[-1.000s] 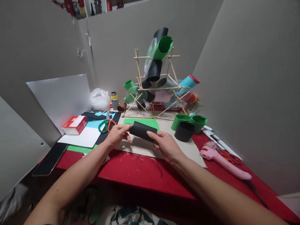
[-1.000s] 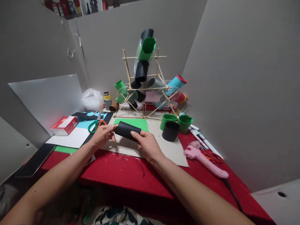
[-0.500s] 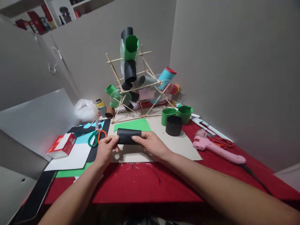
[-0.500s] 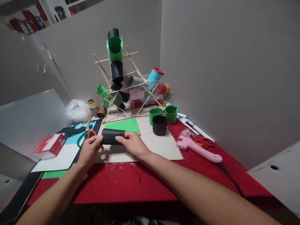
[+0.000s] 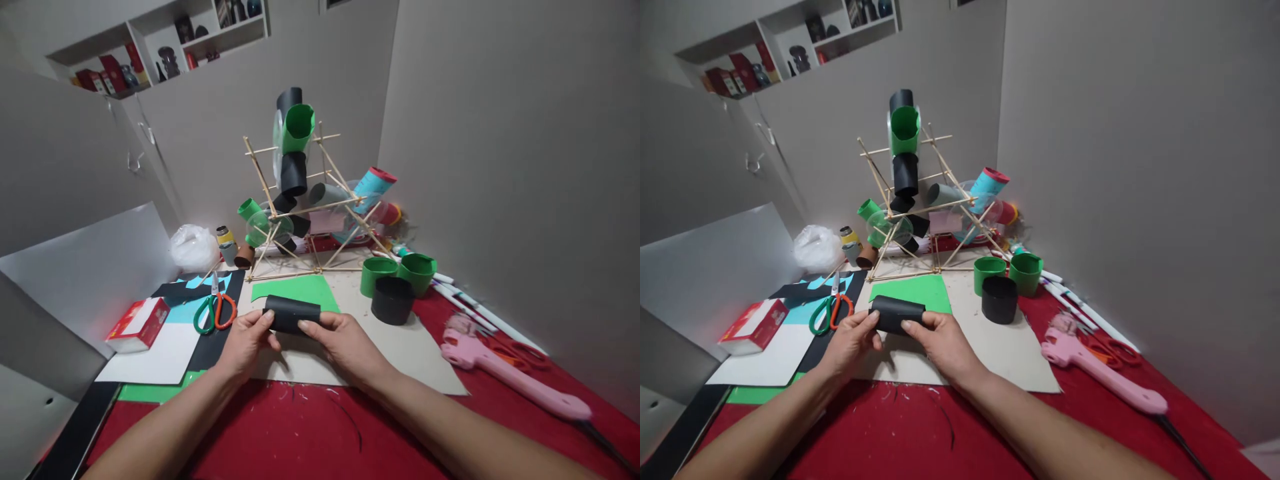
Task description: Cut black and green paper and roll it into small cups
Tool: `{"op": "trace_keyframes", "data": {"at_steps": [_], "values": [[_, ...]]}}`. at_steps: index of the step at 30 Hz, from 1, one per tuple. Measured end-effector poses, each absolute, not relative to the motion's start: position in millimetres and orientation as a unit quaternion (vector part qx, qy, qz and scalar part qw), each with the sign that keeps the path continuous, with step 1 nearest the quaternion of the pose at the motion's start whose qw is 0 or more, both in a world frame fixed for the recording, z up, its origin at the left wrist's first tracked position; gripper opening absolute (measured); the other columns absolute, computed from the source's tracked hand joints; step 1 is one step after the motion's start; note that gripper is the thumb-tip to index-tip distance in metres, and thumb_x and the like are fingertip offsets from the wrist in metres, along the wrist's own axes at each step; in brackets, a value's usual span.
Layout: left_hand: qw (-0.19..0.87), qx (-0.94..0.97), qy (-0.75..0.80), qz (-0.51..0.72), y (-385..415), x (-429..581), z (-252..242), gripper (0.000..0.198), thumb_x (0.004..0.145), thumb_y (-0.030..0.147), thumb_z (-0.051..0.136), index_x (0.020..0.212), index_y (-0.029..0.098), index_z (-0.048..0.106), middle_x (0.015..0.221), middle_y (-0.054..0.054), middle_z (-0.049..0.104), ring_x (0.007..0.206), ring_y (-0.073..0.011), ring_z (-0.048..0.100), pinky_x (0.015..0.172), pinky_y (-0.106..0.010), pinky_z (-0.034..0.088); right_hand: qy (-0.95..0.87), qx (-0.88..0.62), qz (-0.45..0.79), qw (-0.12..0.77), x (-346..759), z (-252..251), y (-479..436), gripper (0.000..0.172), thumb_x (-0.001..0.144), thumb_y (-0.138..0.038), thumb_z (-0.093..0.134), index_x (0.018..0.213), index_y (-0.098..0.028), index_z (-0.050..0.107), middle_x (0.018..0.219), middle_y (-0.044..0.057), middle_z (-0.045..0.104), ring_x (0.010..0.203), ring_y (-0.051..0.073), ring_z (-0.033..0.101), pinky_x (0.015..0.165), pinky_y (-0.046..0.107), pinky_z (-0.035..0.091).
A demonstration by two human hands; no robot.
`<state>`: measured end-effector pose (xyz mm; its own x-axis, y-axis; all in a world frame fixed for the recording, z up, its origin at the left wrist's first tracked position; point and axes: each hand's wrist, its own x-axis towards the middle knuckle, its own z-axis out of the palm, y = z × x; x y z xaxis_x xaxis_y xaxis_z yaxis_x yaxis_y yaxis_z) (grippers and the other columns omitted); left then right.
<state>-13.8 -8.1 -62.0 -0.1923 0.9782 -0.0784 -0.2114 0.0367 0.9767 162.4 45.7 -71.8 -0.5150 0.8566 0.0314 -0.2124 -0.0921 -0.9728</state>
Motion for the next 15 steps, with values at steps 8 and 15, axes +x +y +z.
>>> {"op": "trace_keyframes", "data": {"at_steps": [8,15], "values": [[0.592,0.363,0.495,0.523,-8,-18,-75,0.049,0.062,0.050,0.084,0.082,0.009,0.067,0.056,-0.003,0.066,0.038,-0.0113,0.057,0.044,-0.022,0.046,-0.551,-0.308,0.694,0.346,160,-75,43,0.042,0.063,-0.053,0.079,0.074,-0.012,0.072,0.051,-0.005,0.052,0.046,0.007,0.037,0.044,0.020,0.028],[0.562,0.384,0.492,0.542,-13,-19,-76,0.040,0.073,0.049,0.077,0.079,0.010,0.070,0.045,-0.002,0.063,0.041,-0.0086,0.052,0.048,-0.020,0.039,-0.548,-0.370,0.659,0.359,161,-72,41,0.046,0.062,-0.059,0.078,0.068,-0.015,0.065,0.042,-0.009,0.036,0.039,0.006,0.025,0.039,0.021,0.014]]}}
